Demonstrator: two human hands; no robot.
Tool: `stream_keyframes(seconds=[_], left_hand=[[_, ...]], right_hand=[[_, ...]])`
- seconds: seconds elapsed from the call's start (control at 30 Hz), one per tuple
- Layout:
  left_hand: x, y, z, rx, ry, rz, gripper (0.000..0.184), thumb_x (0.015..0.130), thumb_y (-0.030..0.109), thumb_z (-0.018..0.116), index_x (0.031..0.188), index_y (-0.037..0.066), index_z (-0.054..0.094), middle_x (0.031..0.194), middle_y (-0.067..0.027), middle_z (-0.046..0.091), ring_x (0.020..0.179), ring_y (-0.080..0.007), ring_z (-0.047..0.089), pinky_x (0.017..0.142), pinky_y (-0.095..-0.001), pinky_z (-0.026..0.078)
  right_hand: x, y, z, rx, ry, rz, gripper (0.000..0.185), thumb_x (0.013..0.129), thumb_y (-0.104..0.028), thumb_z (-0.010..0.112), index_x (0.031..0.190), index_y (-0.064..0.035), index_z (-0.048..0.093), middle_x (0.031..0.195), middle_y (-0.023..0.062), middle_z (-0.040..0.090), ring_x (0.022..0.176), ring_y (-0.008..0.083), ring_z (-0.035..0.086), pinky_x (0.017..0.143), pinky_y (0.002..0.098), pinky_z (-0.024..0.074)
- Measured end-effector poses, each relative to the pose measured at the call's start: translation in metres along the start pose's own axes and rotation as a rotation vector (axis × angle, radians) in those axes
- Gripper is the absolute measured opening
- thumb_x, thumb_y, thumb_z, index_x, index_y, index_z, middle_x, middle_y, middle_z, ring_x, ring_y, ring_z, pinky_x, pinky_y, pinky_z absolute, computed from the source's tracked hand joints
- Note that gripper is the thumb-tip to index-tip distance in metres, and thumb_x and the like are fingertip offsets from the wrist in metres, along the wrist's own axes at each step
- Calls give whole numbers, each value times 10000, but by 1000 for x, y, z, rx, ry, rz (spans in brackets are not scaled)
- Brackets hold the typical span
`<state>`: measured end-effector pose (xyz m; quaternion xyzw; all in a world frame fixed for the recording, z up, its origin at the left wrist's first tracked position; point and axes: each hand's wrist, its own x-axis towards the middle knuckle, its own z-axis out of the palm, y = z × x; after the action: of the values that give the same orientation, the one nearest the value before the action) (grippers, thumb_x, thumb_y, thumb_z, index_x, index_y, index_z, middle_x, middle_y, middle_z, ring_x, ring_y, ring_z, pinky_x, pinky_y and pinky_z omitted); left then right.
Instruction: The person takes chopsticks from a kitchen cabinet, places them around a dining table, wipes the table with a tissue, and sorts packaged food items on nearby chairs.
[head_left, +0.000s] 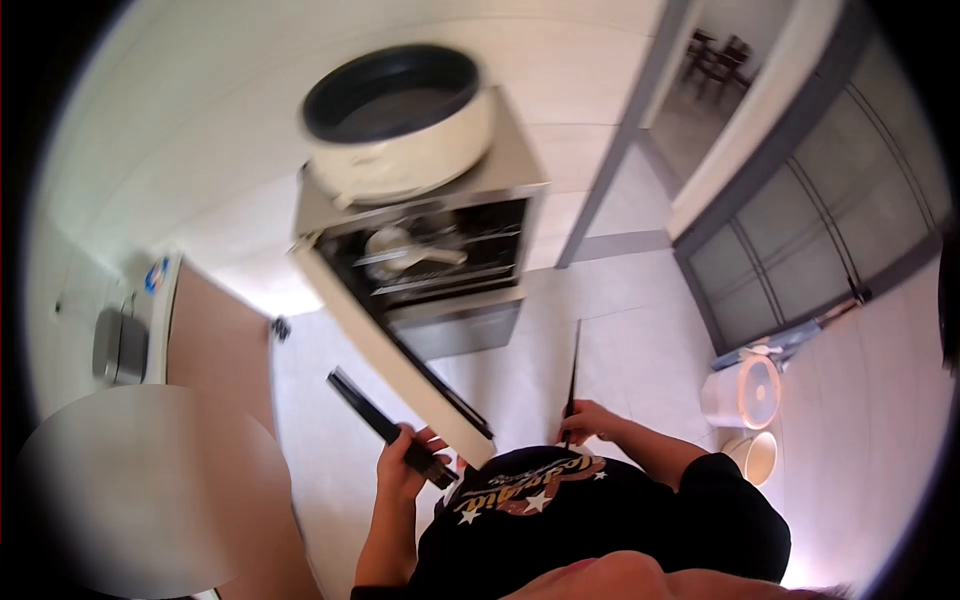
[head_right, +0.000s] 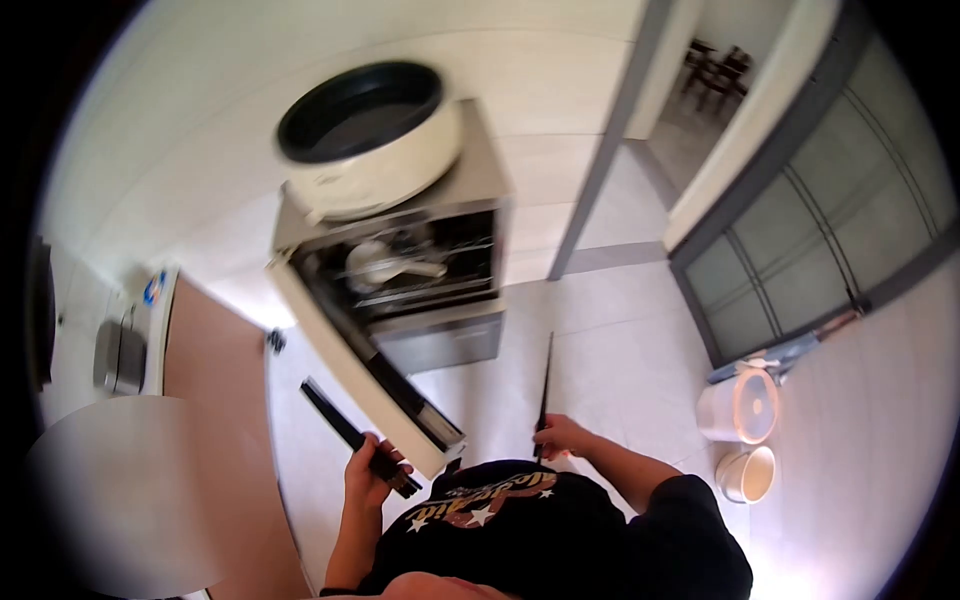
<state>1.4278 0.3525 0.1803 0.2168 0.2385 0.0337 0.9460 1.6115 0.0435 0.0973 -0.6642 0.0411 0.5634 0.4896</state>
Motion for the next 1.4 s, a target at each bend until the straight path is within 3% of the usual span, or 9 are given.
stream_keyframes(seconds=[0.33,0.5,0.67,0.8,0.93,1.07,1.13,1.2,1.4], left_hand=[[119,-114,130,179,67,343,165,891,304,445,899,140,463,1181,-104,502,1061,-293,490,803,-508,410],[154,-156,218,301,9,363,113,884,188,437,910,79,424,662,-133,551,613,-313,562,603,-445,488],[206,-222,290,710,-52,-6,116,805,95,455,733,5,471,610,-122,534,582,-255,565,591,-366,488],[282,-268,304,577,-235,-425,106,826,114,493,821,10,473,672,-99,533,663,-245,574,659,-346,482],[391,-296,345,549,-385,-568,134,840,149,497,858,16,484,685,-86,533,703,-237,571,668,-339,475],[487,-313,426,534,-478,-749,147,846,169,511,872,26,487,665,-69,515,670,-215,552,658,-324,464],[535,-327,453,565,-650,-913,154,843,174,522,877,27,487,650,-63,498,639,-194,526,627,-304,446],[575,-341,495,625,-659,-919,156,836,170,526,889,27,490,617,-51,476,576,-168,493,564,-296,427],[744,-415,584,528,-350,-719,200,784,171,581,677,73,442,564,-23,434,461,-143,410,446,-293,368]], right_hand=[[-60,48,-181,137,90,-117,148,727,-174,611,827,-78,558,682,32,572,552,123,561,511,244,468],[-74,62,-257,210,8,-93,166,722,-169,645,827,-73,559,686,44,567,579,132,559,517,258,477],[-33,83,-313,73,2,-189,163,717,-207,657,761,-73,575,655,6,558,584,95,512,522,235,416],[9,81,-368,-119,-34,-293,217,735,-264,646,812,-64,610,744,1,604,715,113,544,676,255,431],[54,92,-460,-131,167,-291,221,771,-291,615,868,-94,640,835,6,633,781,103,563,728,253,432],[47,34,-542,6,306,-284,208,787,-271,598,851,-77,635,738,8,611,676,97,556,620,235,436],[7,-44,-552,93,432,-455,186,788,-230,582,810,-47,610,672,14,587,584,101,553,522,225,433],[-12,-97,-578,438,474,-267,153,794,-181,549,767,-33,577,658,23,578,524,114,553,456,232,435],[19,-181,-664,399,580,-401,228,806,-242,514,836,-21,557,710,77,594,615,161,586,538,264,463]])
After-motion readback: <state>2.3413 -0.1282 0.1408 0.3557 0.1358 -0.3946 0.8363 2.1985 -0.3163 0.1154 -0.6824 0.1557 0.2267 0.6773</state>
